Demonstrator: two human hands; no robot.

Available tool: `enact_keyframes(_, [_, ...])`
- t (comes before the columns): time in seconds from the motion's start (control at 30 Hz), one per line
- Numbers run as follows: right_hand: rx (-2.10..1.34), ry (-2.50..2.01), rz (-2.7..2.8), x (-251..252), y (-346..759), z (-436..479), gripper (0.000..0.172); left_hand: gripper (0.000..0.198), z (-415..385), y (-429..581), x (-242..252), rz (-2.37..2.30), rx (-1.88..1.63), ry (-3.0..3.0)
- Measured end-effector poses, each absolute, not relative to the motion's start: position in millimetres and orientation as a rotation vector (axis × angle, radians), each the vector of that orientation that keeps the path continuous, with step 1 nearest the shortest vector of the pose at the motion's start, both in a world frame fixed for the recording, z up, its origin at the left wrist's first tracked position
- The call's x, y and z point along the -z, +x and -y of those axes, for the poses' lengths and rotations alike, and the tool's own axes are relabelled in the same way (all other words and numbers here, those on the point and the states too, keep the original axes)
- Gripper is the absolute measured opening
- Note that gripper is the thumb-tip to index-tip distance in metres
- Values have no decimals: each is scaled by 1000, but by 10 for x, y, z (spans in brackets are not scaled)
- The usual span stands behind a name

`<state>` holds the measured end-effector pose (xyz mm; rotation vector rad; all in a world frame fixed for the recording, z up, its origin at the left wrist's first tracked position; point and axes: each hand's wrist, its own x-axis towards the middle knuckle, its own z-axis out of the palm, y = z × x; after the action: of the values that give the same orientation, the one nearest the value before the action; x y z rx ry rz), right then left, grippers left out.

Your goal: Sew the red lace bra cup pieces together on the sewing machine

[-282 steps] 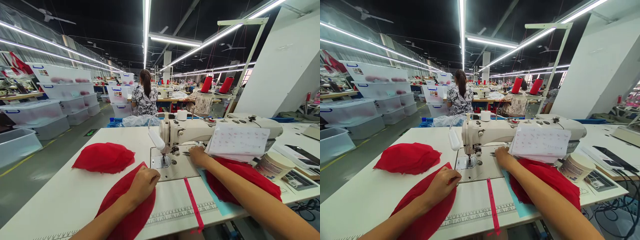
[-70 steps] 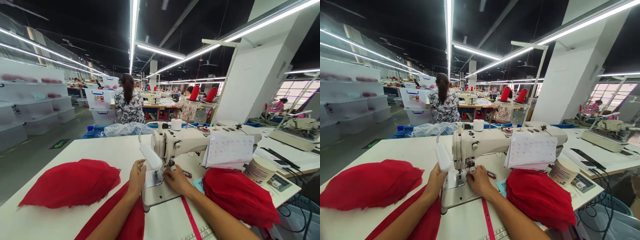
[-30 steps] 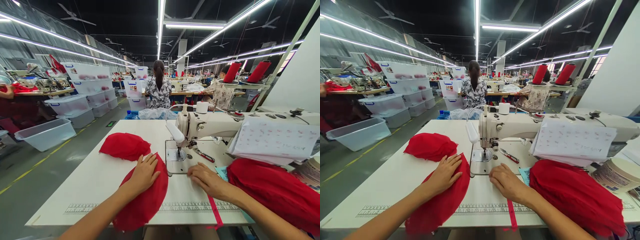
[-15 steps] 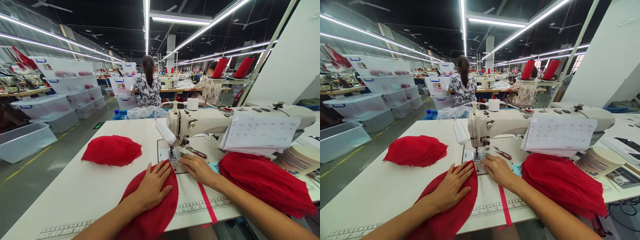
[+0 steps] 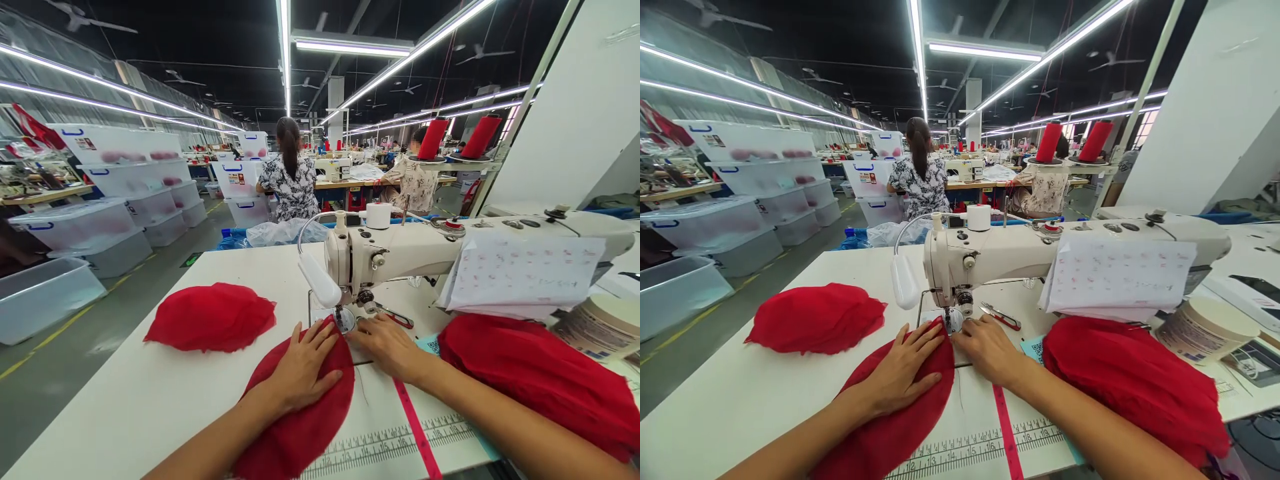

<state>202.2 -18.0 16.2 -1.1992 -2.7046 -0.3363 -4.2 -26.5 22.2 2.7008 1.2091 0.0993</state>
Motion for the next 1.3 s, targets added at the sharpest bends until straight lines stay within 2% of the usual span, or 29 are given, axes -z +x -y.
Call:
enact_keyframes(0.3, [153, -1031, 2607, -2, 1998, 156, 23, 43, 65, -56, -195, -1129, -197, 2682])
enact_keyframes(0.63, [157, -1018, 2535, 20, 1969, 130, 23, 59, -60, -81, -270, -1046, -232, 2698])
enact_keyframes(0.87, [77, -1044, 2537, 63, 1972, 118, 22, 43, 125, -104, -394, -978, -189, 2787])
enact_keyframes(1.03, [84, -1016, 2517, 54, 1961, 134, 24, 55, 286, -203, -305, -869, -117, 2756])
enact_keyframes(1.3, [145, -1015, 2512, 82, 1927, 118, 24, 49, 198, -278, -269, -812, -156, 2727])
